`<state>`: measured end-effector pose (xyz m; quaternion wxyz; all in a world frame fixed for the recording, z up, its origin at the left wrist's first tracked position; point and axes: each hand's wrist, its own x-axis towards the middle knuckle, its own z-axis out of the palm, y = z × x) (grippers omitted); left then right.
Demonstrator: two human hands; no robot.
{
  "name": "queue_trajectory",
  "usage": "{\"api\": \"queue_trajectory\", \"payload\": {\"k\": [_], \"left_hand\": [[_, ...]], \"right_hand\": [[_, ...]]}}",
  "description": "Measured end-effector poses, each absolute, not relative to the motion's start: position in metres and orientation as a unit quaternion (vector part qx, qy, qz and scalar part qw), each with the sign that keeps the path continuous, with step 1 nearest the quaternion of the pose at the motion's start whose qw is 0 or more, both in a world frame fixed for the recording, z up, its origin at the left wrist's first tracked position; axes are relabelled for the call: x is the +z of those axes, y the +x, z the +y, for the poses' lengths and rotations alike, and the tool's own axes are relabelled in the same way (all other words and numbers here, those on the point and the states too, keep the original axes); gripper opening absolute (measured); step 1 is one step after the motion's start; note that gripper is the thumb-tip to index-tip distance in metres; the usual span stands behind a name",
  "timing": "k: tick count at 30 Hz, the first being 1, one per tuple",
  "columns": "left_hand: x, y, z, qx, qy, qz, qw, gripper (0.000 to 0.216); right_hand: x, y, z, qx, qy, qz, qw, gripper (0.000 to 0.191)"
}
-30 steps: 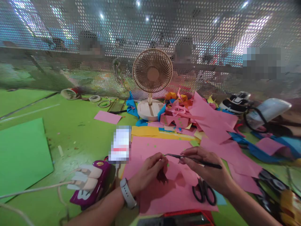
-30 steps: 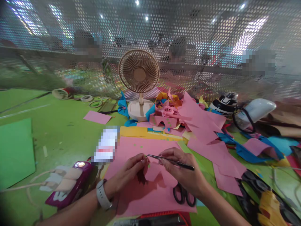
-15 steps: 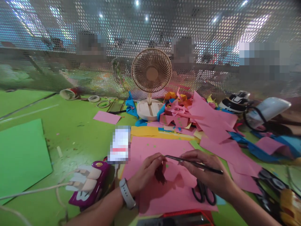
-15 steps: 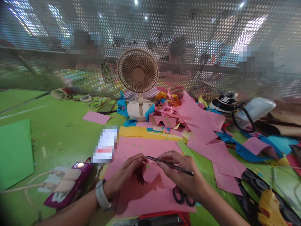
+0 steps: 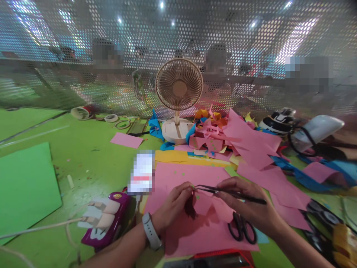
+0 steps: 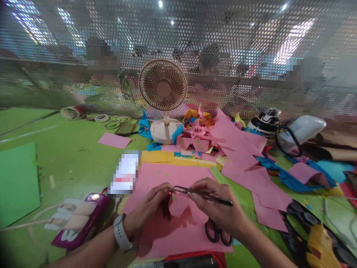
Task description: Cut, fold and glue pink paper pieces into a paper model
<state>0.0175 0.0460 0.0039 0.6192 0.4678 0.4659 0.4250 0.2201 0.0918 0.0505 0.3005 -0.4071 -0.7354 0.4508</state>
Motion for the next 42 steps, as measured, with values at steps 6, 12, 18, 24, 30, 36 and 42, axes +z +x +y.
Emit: {"api": "queue_trajectory", "payload": {"k": [6,12,18,24,30,36,42], "left_hand": [[0.008,0.017,0.045,0.429,0.499,0.453,0.602,0.03],[0.004,0.016,0.044,0.435,0.511,0.447,0.592,0.03],[0.004,0.016,0.044,0.434,0.512,0.449,0.589,0.033],[0.007,0.017,0.044,0.439,0.52,0.459,0.571,0.034],[0.009,0.016,0.044,0.432,0.522,0.466,0.569,0.032],[0.009,0.014,0.045,0.429,0.544,0.471,0.546,0.03],[0.001,0.015,0.046,0.444,0.473,0.424,0.632,0.02]], "right_hand": [[0.038,0.22,0.106,0.607,-0.406,-0.603,0.321,0.021],[0.031,0.219,0.109,0.646,-0.392,-0.561,0.338,0.024],[0.028,0.221,0.11,0.643,-0.393,-0.563,0.34,0.023],[0.03,0.219,0.11,0.645,-0.4,-0.553,0.343,0.025],[0.031,0.22,0.109,0.649,-0.39,-0.557,0.341,0.024],[0.027,0.219,0.111,0.655,-0.381,-0.55,0.352,0.023],[0.03,0.232,0.109,0.663,-0.392,-0.513,0.38,0.021]]}}
